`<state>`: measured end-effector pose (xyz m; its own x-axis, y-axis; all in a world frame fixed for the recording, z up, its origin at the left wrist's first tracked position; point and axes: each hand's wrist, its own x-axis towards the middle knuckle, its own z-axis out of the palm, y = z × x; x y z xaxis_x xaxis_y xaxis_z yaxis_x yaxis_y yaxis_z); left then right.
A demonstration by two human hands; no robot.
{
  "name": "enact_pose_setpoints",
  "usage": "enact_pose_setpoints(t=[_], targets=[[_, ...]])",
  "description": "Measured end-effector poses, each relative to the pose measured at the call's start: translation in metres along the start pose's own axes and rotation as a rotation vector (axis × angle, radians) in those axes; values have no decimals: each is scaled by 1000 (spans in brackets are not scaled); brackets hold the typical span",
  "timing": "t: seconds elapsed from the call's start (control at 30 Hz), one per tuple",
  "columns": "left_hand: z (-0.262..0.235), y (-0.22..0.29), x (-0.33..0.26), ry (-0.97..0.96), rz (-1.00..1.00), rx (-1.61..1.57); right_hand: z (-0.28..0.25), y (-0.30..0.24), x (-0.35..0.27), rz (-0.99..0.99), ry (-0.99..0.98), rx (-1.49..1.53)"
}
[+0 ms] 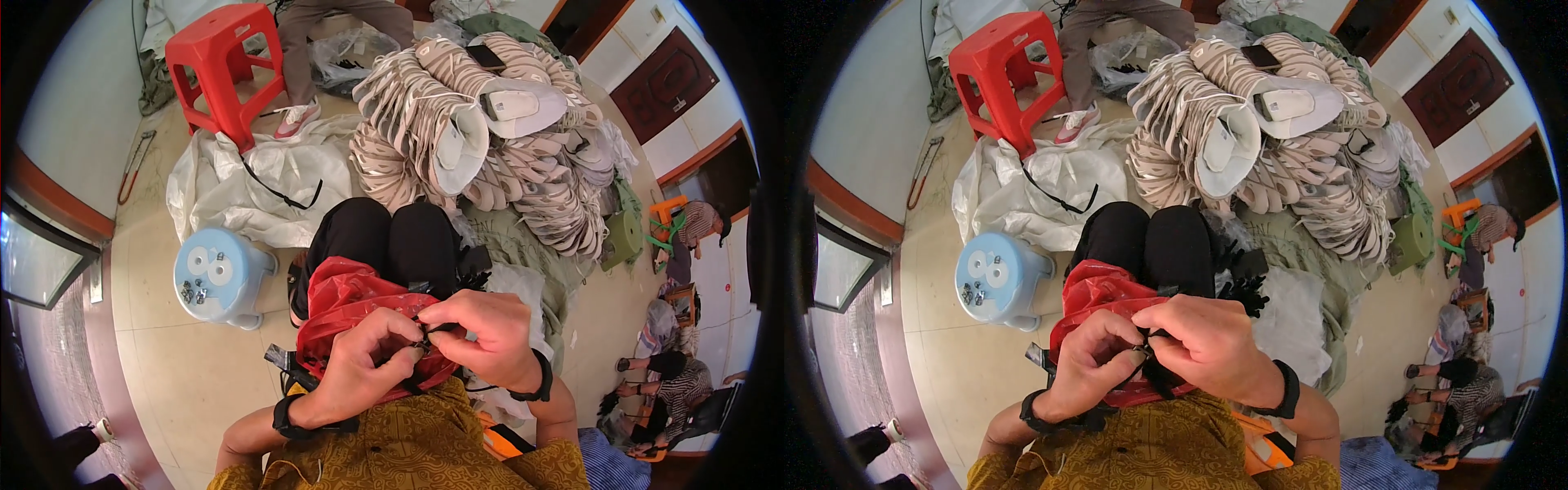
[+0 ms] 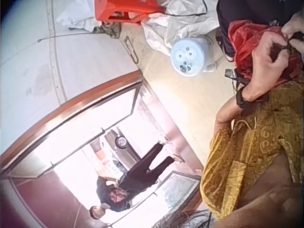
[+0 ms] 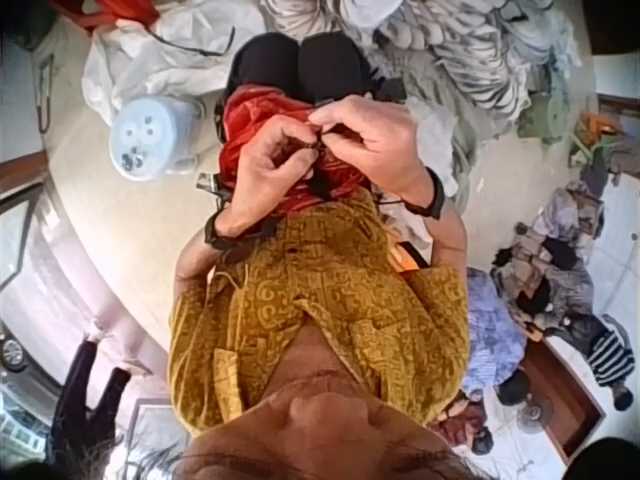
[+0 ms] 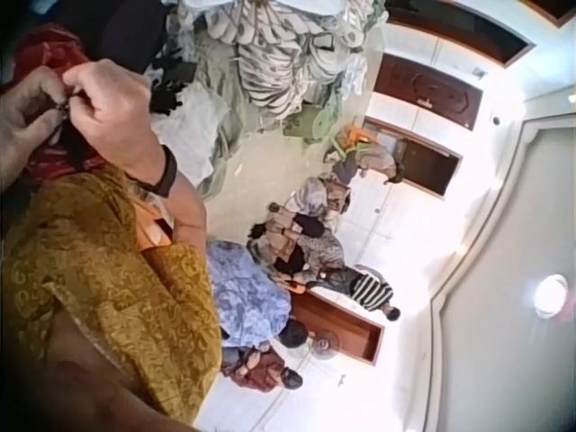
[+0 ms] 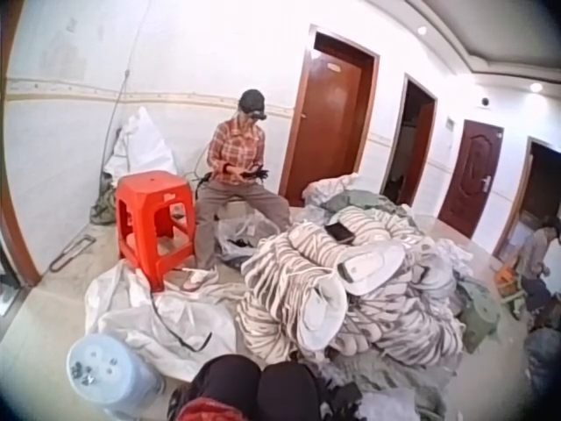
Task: Packaging black shoe components into a red bag while sitting on the workshop floor.
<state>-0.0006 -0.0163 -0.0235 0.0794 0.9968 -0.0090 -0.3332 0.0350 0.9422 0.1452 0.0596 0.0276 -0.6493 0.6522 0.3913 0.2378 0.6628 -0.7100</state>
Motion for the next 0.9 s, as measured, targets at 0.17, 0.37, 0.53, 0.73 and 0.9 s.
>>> enact_pose_setpoints(t=[0.17,0.37,0.53,0.73,0.9], targets=[[-2,0,0,19,-2,93,3,-3,0,-47,17,-31],[-3,4,-2,57,-8,57,3,0,-6,44,20,57],[-3,9,-2,28,-59,-56,6,7,-16,395,45,529],[-5,10,2,-16,-147,-198,5,6,-18,498,35,675],[-7,6,3,-41,-169,-292,3,3,-17,533,43,726]])
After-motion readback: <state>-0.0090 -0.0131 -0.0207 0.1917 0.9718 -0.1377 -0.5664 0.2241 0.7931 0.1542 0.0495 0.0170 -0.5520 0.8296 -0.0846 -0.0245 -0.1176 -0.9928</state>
